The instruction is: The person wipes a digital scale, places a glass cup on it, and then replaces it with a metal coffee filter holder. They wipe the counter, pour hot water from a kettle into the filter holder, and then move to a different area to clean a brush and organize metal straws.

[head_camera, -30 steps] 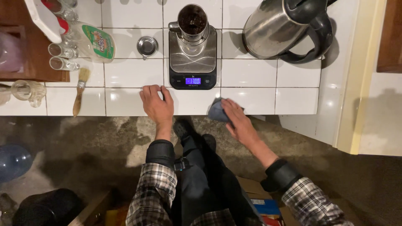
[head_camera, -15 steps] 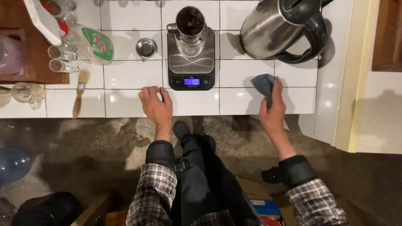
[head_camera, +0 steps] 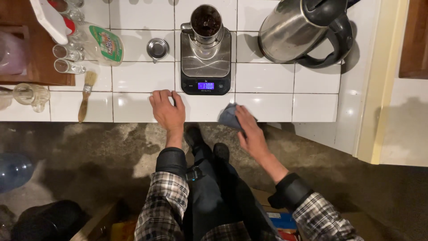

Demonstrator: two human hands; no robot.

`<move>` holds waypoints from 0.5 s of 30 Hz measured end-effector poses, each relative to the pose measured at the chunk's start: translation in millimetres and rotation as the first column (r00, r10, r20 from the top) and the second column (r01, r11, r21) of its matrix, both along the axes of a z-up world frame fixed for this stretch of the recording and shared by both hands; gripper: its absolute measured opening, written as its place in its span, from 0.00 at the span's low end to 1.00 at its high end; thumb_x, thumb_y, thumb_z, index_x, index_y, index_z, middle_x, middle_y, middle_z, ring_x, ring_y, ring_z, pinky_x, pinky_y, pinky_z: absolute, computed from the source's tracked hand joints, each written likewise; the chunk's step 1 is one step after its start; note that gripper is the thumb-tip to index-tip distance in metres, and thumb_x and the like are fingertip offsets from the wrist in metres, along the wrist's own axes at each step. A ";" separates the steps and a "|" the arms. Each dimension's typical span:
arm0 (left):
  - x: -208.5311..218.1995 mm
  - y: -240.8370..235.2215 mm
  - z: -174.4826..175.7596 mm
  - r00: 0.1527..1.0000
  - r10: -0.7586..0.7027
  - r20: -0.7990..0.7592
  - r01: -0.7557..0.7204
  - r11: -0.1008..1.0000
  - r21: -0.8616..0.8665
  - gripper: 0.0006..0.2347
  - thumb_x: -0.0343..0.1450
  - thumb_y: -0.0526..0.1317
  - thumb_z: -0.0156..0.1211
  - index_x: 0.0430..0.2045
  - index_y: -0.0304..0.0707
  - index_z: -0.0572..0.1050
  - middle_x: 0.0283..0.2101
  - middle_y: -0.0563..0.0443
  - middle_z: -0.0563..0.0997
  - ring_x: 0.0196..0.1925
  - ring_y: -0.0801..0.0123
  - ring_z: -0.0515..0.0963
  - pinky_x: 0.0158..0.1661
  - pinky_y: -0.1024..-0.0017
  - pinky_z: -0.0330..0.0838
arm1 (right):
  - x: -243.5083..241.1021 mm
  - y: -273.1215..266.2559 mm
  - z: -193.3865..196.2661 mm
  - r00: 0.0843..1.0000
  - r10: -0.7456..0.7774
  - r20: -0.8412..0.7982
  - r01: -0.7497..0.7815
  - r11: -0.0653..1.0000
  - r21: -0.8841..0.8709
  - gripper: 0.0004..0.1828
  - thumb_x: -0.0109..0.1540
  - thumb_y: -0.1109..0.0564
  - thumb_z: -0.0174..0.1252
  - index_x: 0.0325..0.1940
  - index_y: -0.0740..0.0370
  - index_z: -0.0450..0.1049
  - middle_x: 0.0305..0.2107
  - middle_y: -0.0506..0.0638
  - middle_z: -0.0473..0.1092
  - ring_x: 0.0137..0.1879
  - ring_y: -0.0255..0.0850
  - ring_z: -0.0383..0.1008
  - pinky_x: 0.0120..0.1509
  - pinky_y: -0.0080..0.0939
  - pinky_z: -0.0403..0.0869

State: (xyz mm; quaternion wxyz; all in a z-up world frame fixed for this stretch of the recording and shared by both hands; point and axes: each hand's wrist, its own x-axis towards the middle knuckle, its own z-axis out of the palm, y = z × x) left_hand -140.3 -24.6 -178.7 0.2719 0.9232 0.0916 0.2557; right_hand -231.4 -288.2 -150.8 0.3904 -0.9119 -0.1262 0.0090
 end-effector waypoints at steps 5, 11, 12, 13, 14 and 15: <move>2.1 -1.2 4.1 0.999 0.023 -0.031 -0.023 1.000 0.014 0.06 0.72 0.35 0.62 0.28 0.34 0.72 0.38 0.45 0.70 0.44 0.51 0.72 0.39 0.56 0.70 | -11.3 5.6 23.0 0.991 0.116 -0.068 -0.101 0.975 0.197 0.41 0.57 0.72 0.52 0.76 0.58 0.58 0.72 0.62 0.59 0.79 0.54 0.57 0.80 0.51 0.60; 0.6 -1.4 4.1 0.999 0.032 -0.002 -0.032 0.999 0.039 0.05 0.72 0.35 0.62 0.29 0.35 0.72 0.38 0.46 0.70 0.44 0.52 0.72 0.39 0.56 0.70 | 21.3 -33.3 29.1 0.974 -0.170 -0.150 0.198 0.961 0.195 0.38 0.63 0.68 0.49 0.79 0.59 0.53 0.69 0.65 0.62 0.67 0.58 0.69 0.69 0.47 0.71; 0.9 -1.5 4.0 1.000 0.028 0.002 -0.028 0.999 0.044 0.05 0.72 0.35 0.62 0.29 0.35 0.72 0.38 0.46 0.70 0.44 0.52 0.72 0.39 0.57 0.70 | 30.3 -43.4 28.0 0.968 -0.245 -0.055 0.251 0.956 0.150 0.37 0.65 0.68 0.48 0.80 0.62 0.51 0.69 0.67 0.62 0.71 0.60 0.69 0.73 0.46 0.71; 1.4 -1.9 3.6 1.000 0.027 0.001 -0.027 0.999 0.045 0.05 0.72 0.35 0.62 0.29 0.35 0.72 0.38 0.46 0.70 0.44 0.52 0.72 0.39 0.57 0.70 | 38.4 -52.2 22.6 0.968 -0.246 -0.056 0.252 0.956 0.151 0.37 0.65 0.68 0.48 0.80 0.62 0.51 0.69 0.67 0.62 0.71 0.60 0.69 0.73 0.46 0.71; 1.0 -1.5 3.4 1.000 0.025 -0.016 -0.024 0.999 0.032 0.05 0.72 0.35 0.62 0.29 0.34 0.72 0.38 0.47 0.70 0.44 0.53 0.72 0.38 0.57 0.70 | 47.3 -60.7 17.0 0.956 -0.291 0.047 0.285 0.954 0.092 0.37 0.67 0.69 0.48 0.80 0.64 0.49 0.72 0.68 0.58 0.74 0.61 0.65 0.75 0.48 0.69; 0.5 -1.2 3.2 0.999 0.022 -0.032 -0.022 1.000 0.019 0.05 0.73 0.35 0.62 0.29 0.34 0.73 0.38 0.47 0.71 0.43 0.53 0.72 0.38 0.57 0.70 | 56.4 -69.1 11.3 0.934 -0.324 0.153 0.322 0.946 0.037 0.37 0.68 0.70 0.48 0.81 0.65 0.48 0.75 0.69 0.55 0.78 0.63 0.62 0.76 0.51 0.67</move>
